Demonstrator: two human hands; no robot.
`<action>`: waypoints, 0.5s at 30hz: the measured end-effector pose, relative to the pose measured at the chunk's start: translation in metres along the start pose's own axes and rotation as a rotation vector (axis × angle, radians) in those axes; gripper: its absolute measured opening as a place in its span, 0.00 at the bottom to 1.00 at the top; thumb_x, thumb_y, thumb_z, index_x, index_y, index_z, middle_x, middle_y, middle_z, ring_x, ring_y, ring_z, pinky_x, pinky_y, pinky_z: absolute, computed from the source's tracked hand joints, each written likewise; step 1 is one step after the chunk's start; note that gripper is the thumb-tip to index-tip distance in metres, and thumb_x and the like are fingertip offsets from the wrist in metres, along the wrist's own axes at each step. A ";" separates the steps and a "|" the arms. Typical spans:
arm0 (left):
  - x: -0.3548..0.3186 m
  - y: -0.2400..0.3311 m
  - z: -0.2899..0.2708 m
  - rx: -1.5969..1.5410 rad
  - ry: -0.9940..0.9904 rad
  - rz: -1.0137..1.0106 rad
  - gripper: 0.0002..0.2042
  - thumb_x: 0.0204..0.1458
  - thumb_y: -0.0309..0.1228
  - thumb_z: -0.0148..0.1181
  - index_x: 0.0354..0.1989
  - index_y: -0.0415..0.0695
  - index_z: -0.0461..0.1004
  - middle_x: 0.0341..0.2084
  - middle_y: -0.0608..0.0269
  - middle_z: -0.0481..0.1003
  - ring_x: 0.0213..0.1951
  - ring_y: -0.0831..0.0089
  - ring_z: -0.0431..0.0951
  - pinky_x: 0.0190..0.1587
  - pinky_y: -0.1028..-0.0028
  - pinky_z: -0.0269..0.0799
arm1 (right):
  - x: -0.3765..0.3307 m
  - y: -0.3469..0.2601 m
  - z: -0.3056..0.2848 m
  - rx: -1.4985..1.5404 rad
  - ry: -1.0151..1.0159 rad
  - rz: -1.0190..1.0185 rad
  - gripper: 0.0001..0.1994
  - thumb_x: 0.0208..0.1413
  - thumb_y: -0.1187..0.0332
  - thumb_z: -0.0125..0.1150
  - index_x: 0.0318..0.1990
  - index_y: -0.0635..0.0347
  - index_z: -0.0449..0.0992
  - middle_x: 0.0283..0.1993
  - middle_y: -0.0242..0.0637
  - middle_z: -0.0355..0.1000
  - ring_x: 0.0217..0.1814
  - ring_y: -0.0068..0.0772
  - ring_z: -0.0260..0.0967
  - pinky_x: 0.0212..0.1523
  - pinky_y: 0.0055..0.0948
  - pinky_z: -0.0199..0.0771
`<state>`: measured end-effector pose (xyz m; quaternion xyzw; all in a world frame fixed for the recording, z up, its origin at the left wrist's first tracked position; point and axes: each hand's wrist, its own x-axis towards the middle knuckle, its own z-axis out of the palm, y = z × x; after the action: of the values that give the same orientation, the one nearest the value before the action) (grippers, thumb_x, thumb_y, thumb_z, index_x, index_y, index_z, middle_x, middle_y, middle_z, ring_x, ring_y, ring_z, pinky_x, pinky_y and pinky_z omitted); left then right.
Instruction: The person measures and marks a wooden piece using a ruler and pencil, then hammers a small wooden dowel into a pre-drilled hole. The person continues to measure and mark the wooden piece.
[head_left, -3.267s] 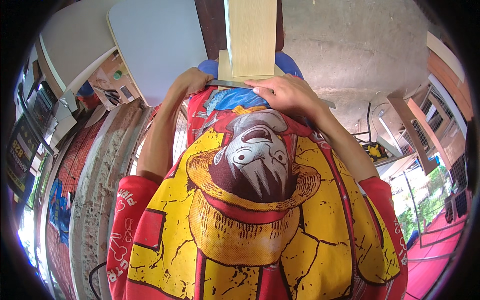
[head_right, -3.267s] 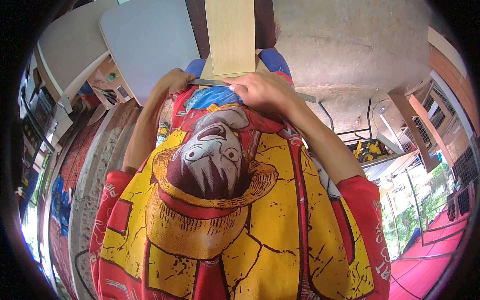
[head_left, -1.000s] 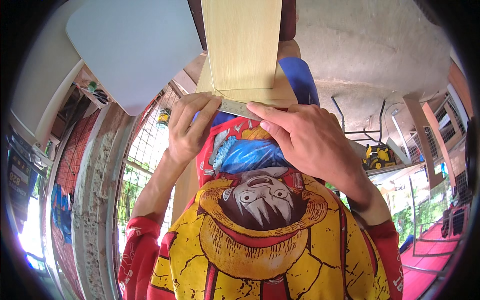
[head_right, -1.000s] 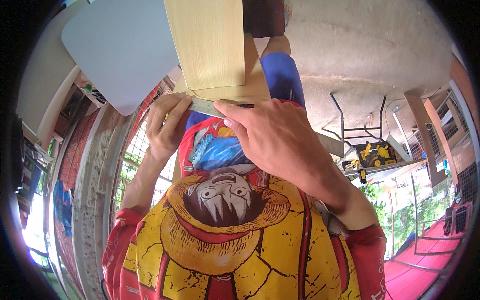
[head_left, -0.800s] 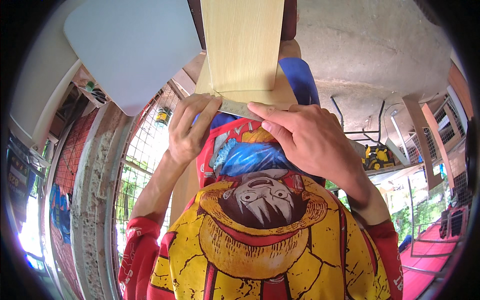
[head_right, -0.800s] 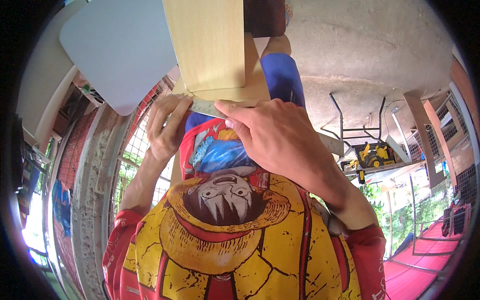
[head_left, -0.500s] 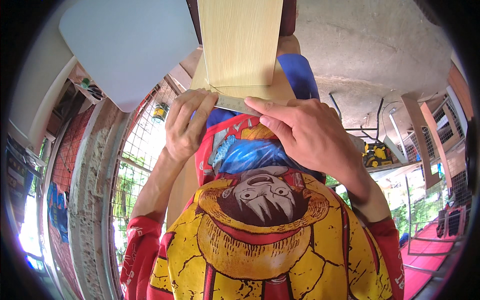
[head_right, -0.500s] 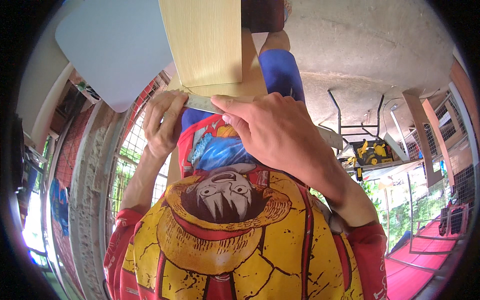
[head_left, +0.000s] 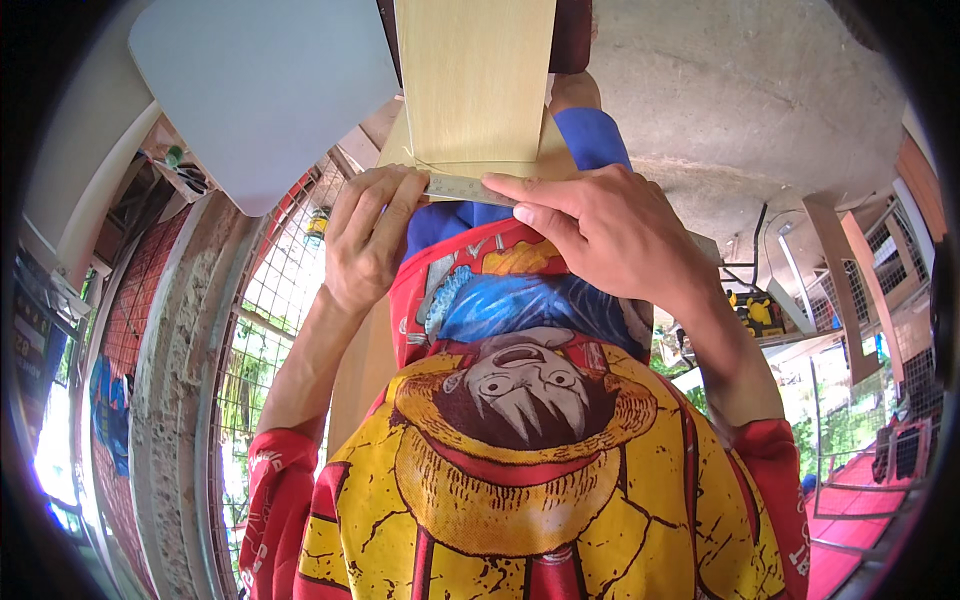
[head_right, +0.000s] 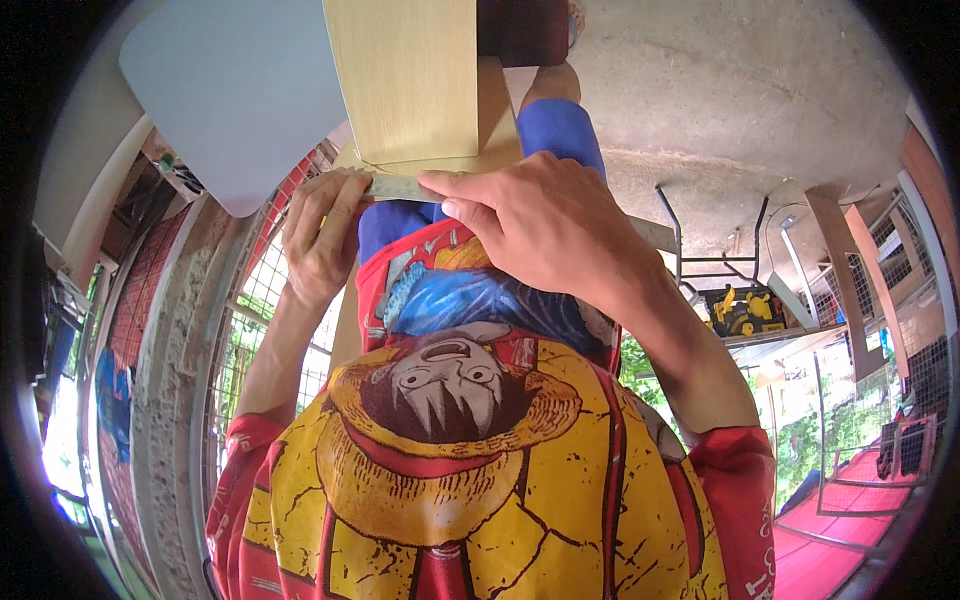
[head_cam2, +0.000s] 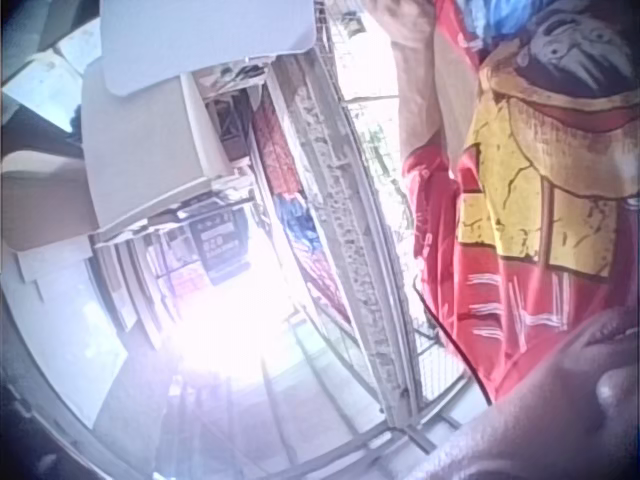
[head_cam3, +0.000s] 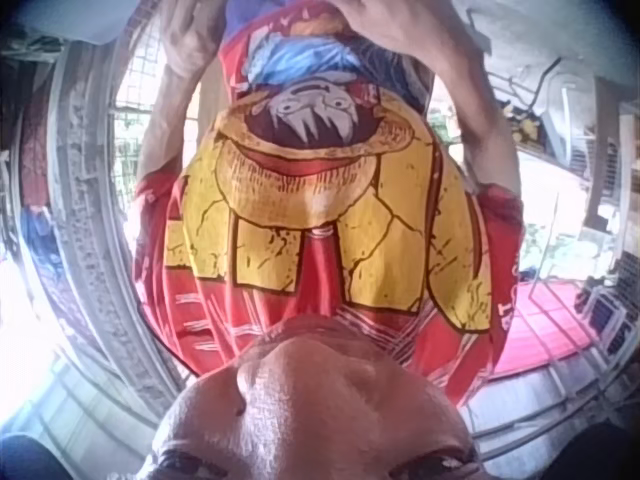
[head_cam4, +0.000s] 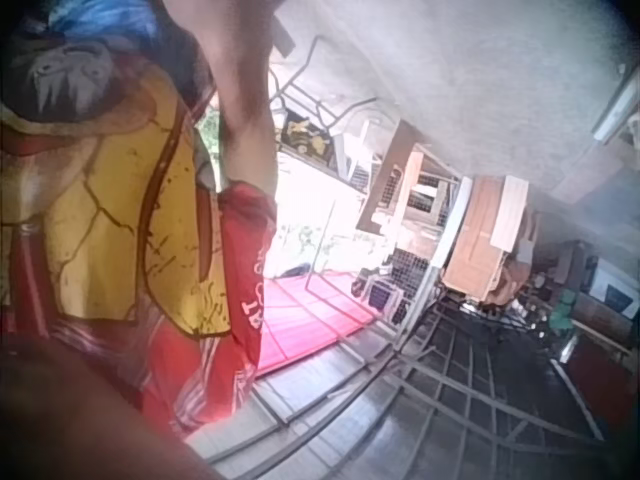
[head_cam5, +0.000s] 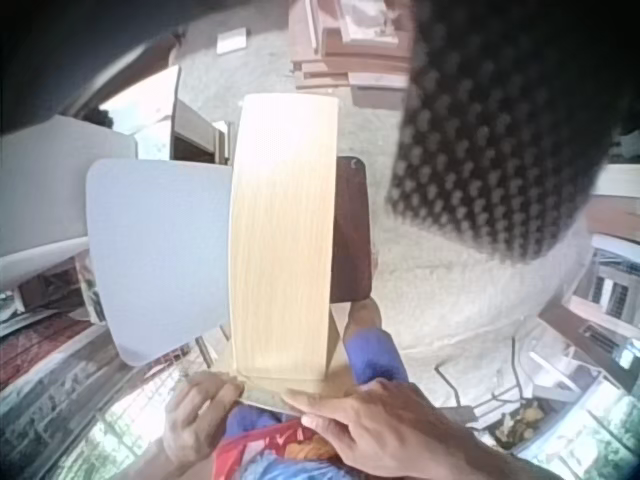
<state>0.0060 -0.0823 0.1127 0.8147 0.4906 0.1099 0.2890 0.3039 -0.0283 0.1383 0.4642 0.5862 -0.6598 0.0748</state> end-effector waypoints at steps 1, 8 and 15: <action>0.001 0.000 0.000 0.007 -0.001 -0.005 0.19 0.50 0.19 0.77 0.52 0.36 0.87 0.45 0.54 0.84 0.50 0.55 0.86 0.50 0.61 0.86 | 0.001 -0.003 -0.004 -0.004 -0.022 0.015 0.17 0.79 0.60 0.59 0.66 0.44 0.88 0.24 0.50 0.80 0.23 0.51 0.79 0.35 0.48 0.80; -0.002 -0.003 0.001 -0.061 -0.004 0.012 0.20 0.50 0.17 0.80 0.54 0.37 0.87 0.44 0.55 0.85 0.49 0.54 0.87 0.49 0.60 0.87 | -0.041 -0.001 -0.023 -0.176 -0.058 0.156 0.20 0.80 0.56 0.58 0.74 0.33 0.81 0.27 0.45 0.78 0.29 0.47 0.77 0.40 0.46 0.79; -0.002 0.001 -0.003 -0.069 -0.002 0.083 0.22 0.48 0.13 0.71 0.54 0.36 0.86 0.47 0.54 0.84 0.51 0.55 0.86 0.51 0.60 0.86 | -0.060 -0.011 -0.026 -0.079 0.006 0.140 0.19 0.81 0.55 0.57 0.73 0.35 0.83 0.39 0.44 0.86 0.32 0.51 0.79 0.43 0.46 0.82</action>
<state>0.0041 -0.0836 0.1154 0.8241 0.4518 0.1378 0.3126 0.3438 -0.0301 0.1910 0.5026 0.5781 -0.6279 0.1375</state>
